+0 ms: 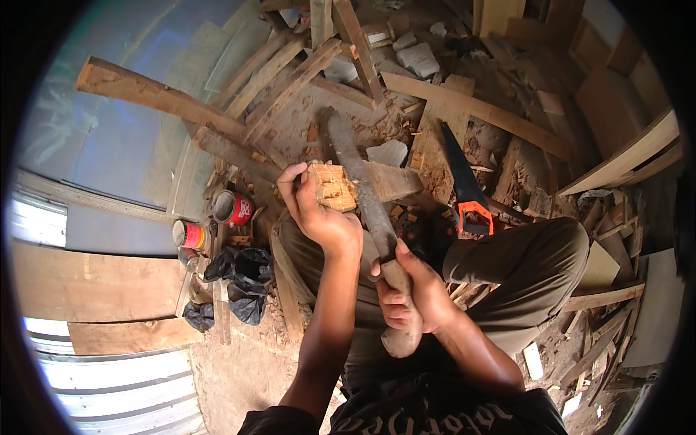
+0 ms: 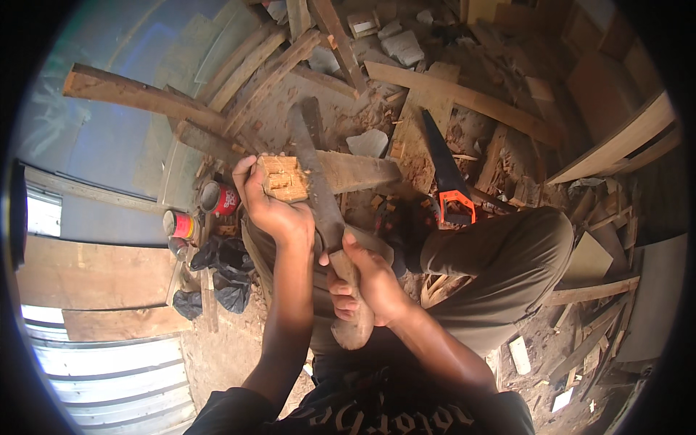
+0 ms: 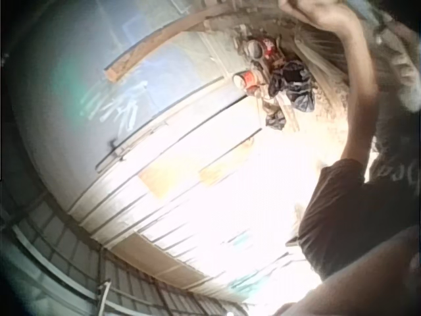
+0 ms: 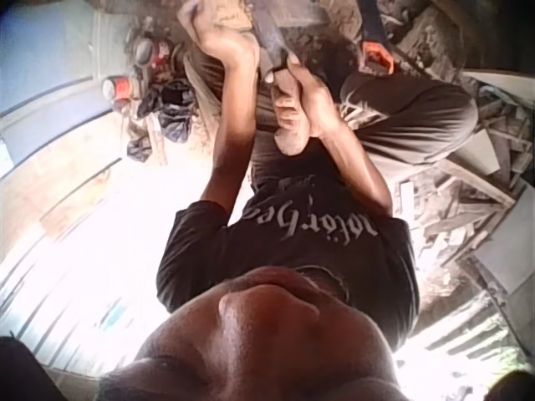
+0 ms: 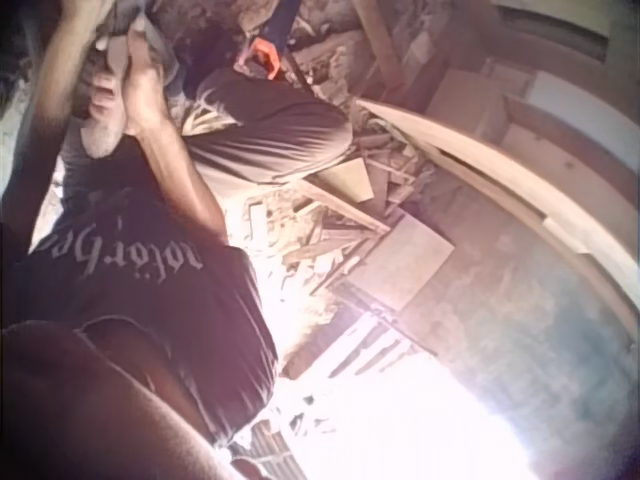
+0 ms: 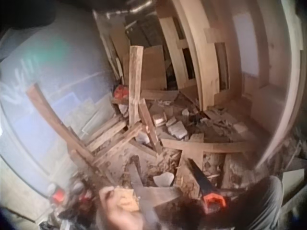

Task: The person uses a chisel to carve a small wooden block, then uses a hammer to drive nails into a wooden frame. The person repeatedly hammers nails into the frame and adjusts the wood pieces.

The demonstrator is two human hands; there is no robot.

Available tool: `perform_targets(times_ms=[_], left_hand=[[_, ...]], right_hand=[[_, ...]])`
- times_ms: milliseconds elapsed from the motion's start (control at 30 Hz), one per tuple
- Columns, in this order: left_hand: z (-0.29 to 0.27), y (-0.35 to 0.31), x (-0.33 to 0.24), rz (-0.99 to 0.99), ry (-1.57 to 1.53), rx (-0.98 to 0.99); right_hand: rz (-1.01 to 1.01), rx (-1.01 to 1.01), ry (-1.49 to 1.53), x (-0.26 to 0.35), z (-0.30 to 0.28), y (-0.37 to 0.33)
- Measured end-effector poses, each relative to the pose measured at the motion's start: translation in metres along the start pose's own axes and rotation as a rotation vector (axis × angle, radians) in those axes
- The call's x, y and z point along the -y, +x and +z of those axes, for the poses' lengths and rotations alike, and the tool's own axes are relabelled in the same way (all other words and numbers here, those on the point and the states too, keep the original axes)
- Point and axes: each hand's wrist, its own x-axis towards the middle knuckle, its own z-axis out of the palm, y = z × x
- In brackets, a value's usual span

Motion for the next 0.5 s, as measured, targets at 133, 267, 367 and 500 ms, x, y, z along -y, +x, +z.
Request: perform_targets(times_ms=[133,267,367,500], left_hand=[[0.001,-0.006,-0.002,0.129,0.107,0.035],[0.000,-0.005,-0.007,-0.031,-0.058,-0.034],[0.000,-0.005,-0.006,-0.042,-0.070,-0.025],[-0.001,-0.009,-0.004,-0.016,-0.050,-0.014]], right_hand=[[-0.161,0.140,0.040,0.015,-0.001,0.006],[-0.473,-0.240,-0.477,0.011,-0.006,0.002],[-0.379,-0.369,-0.703,0.001,-0.009,-0.003],[-0.651,-0.382,-1.010,-0.015,-0.002,-0.013]])
